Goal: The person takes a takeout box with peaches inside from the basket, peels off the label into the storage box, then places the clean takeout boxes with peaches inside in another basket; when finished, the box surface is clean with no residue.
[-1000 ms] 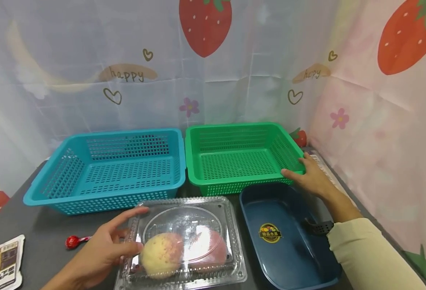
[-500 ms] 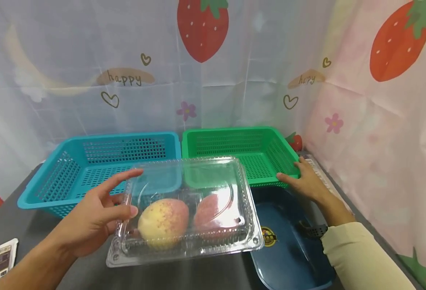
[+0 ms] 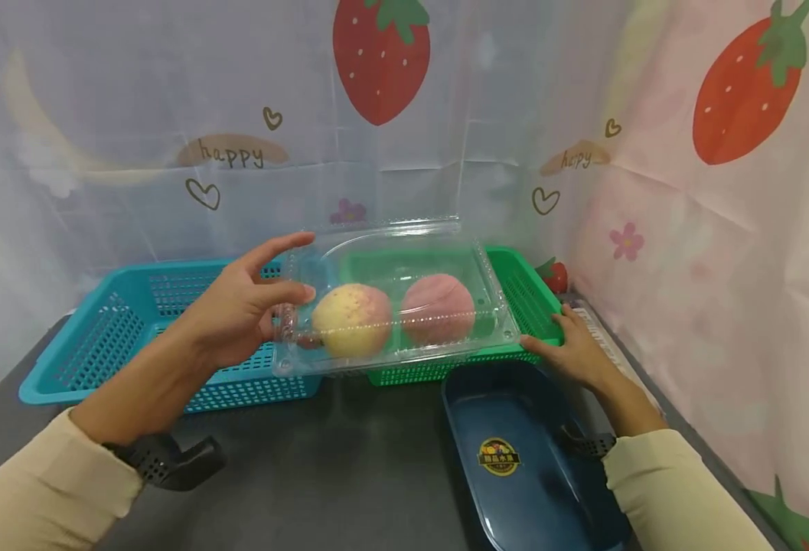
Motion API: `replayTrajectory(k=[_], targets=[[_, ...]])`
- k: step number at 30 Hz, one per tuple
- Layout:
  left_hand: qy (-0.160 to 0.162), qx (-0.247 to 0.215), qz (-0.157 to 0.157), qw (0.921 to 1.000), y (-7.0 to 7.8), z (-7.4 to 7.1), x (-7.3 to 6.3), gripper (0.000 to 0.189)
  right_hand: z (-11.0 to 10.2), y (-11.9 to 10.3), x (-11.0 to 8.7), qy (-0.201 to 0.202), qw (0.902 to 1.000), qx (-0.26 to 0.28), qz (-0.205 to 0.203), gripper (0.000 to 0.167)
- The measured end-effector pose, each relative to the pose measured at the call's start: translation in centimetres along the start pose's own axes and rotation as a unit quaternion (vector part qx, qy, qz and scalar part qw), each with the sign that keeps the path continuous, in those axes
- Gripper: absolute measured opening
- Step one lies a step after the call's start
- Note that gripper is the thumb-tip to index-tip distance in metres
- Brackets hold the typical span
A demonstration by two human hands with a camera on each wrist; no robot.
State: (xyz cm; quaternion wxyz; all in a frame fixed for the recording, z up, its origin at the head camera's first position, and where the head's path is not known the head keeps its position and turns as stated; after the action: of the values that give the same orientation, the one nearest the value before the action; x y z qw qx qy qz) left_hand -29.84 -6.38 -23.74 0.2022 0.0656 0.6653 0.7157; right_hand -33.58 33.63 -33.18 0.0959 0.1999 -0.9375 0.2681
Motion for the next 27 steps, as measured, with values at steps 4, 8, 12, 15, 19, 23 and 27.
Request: replayTrajectory(k=[4,8,12,15,19,23,27], targets=[[-0.007,-0.01,-0.011,0.9999,-0.2,0.5,2.1,0.066,0.1,0.1,-0.1,-0.005,0.9998,0.0,0.017,0.085],[-0.007,-0.014,-0.019,0.9997,-0.8,0.7,4.2,0.067,0.2,0.2,-0.1,-0.008,0.9997,0.001,0.021,0.086],[-0.005,-0.019,-0.032,0.9993,-1.6,0.9,6.3,0.066,0.4,0.2,-0.3,-0.006,0.9997,0.011,0.02,0.086],[0.003,-0.023,-0.046,0.9987,-2.3,1.0,7.8,0.066,0.5,0.1,-0.4,-0.003,0.9997,0.017,0.019,0.086],[0.01,-0.028,-0.058,0.9978,-3.3,1.3,9.7,0.067,0.5,-0.1,-0.6,0.004,0.9997,0.015,0.017,0.085],[0.021,-0.027,-0.068,0.9971,-4.3,1.6,11.3,0.067,0.5,-0.2,-0.6,0.009,0.9999,0.01,0.011,0.084],[0.032,-0.022,-0.085,0.9956,-5.4,1.9,12.4,0.067,0.4,-0.1,-0.6,0.007,0.9999,0.006,0.008,0.084]])
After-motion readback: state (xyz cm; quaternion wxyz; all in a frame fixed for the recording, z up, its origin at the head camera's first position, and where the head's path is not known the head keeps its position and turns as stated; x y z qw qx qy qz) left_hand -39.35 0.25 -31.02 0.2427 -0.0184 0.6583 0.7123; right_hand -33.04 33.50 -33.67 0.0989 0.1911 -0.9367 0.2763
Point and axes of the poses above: each hand's wrist, its own x-axis towards the middle knuckle, its own z-axis out of the palm, y = z × x, the point moved 8 cm from there along x, towards the middle knuckle, and after that the axes turned 12 degrees about -z, right-handed, at the moved point
